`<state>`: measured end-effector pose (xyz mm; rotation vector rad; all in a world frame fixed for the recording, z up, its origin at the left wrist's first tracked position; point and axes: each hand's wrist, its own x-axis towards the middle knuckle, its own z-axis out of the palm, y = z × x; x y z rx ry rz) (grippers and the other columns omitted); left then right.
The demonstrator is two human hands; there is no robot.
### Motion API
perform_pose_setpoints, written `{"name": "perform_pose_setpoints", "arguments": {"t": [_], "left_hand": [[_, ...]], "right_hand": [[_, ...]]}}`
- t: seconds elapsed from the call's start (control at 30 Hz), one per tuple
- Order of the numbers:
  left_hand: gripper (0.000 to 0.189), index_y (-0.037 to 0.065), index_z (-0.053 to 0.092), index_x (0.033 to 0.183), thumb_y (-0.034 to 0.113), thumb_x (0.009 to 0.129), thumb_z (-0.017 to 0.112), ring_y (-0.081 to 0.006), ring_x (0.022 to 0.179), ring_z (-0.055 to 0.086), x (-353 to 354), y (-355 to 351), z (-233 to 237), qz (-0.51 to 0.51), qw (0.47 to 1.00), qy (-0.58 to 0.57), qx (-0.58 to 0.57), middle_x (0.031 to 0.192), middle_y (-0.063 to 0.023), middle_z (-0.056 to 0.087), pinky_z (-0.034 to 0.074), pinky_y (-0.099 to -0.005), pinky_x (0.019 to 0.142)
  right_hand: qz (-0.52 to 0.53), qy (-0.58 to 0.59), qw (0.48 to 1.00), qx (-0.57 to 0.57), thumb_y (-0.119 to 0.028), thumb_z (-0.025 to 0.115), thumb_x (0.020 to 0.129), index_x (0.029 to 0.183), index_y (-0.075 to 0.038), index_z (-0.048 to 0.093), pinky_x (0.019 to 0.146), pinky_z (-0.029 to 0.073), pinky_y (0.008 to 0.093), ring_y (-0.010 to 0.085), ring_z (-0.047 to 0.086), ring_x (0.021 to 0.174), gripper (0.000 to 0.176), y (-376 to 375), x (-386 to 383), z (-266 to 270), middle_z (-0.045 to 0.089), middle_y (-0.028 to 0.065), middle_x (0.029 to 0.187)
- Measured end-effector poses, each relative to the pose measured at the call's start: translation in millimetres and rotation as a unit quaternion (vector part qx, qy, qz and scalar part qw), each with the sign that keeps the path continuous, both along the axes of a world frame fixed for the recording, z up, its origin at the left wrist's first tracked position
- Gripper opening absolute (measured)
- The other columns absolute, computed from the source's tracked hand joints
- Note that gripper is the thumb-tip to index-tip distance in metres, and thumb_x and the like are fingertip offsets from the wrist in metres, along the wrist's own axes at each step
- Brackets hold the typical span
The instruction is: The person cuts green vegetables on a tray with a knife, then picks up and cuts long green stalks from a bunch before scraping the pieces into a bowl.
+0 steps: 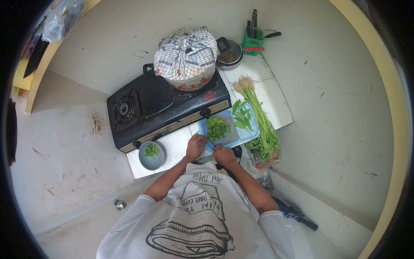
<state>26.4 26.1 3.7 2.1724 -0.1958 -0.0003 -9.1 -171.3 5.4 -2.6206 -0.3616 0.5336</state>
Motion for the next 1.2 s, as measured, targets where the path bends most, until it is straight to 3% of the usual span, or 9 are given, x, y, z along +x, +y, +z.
{"name": "perform_pose_setpoints", "arguments": {"t": [0.2,0.3,0.6,0.8,1.2], "left_hand": [[0.01,0.002,0.071,0.096,0.0,0.087,0.069,-0.0348,0.085,0.068,0,4,-4,-0.012,1.0,0.002,0.022,0.091,-0.0162,0.069,0.054,-0.0431,0.079],[0.01,0.002,0.069,0.096,-0.002,0.087,0.069,-0.033,0.081,0.07,4,-2,0,0.045,0.994,0.077,-0.069,0.09,-0.0162,0.07,0.055,-0.041,0.074],[0.008,-0.001,0.069,0.093,-0.004,0.086,0.071,-0.028,0.078,0.071,8,3,-5,0.01,0.997,0.05,-0.052,0.09,-0.0153,0.069,0.056,-0.0379,0.071],[0.006,-0.002,0.072,0.092,-0.001,0.087,0.073,-0.0286,0.08,0.07,7,4,-11,0.014,0.999,0.029,-0.044,0.095,-0.0157,0.064,0.055,-0.0383,0.07],[0.015,0.0,0.07,0.106,0.004,0.091,0.07,-0.0394,0.089,0.065,-5,6,-9,-0.03,1.0,0.005,-0.002,0.098,-0.0196,0.065,0.053,-0.0473,0.08]], "right_hand": [[0.005,-0.005,1.0,-0.001,-0.034,0.053,0.102,0.105,0.003,0.058,0.063,0.058,0.0559,0.0445,0.072,0.069,0.038,-4,2,-7,0.07,0.025,0.073],[-0.007,0.006,1.0,-0.01,-0.036,0.054,0.102,0.107,0.003,0.057,0.063,0.058,0.0566,0.046,0.071,0.069,0.04,-10,-2,-4,0.07,0.0264,0.073],[0.003,-0.005,1.0,0.013,-0.035,0.055,0.101,0.104,0.004,0.06,0.063,0.058,0.0559,0.045,0.071,0.066,0.039,-11,-3,11,0.069,0.0252,0.07],[0.014,0.003,1.0,0.001,-0.035,0.055,0.101,0.103,0.003,0.06,0.065,0.057,0.0578,0.0459,0.071,0.068,0.039,-7,-3,3,0.07,0.0266,0.073],[0.002,0.029,1.0,-0.005,-0.033,0.054,0.102,0.105,0.005,0.056,0.068,0.059,0.0556,0.0444,0.073,0.072,0.038,-4,7,5,0.071,0.0252,0.076]]}}
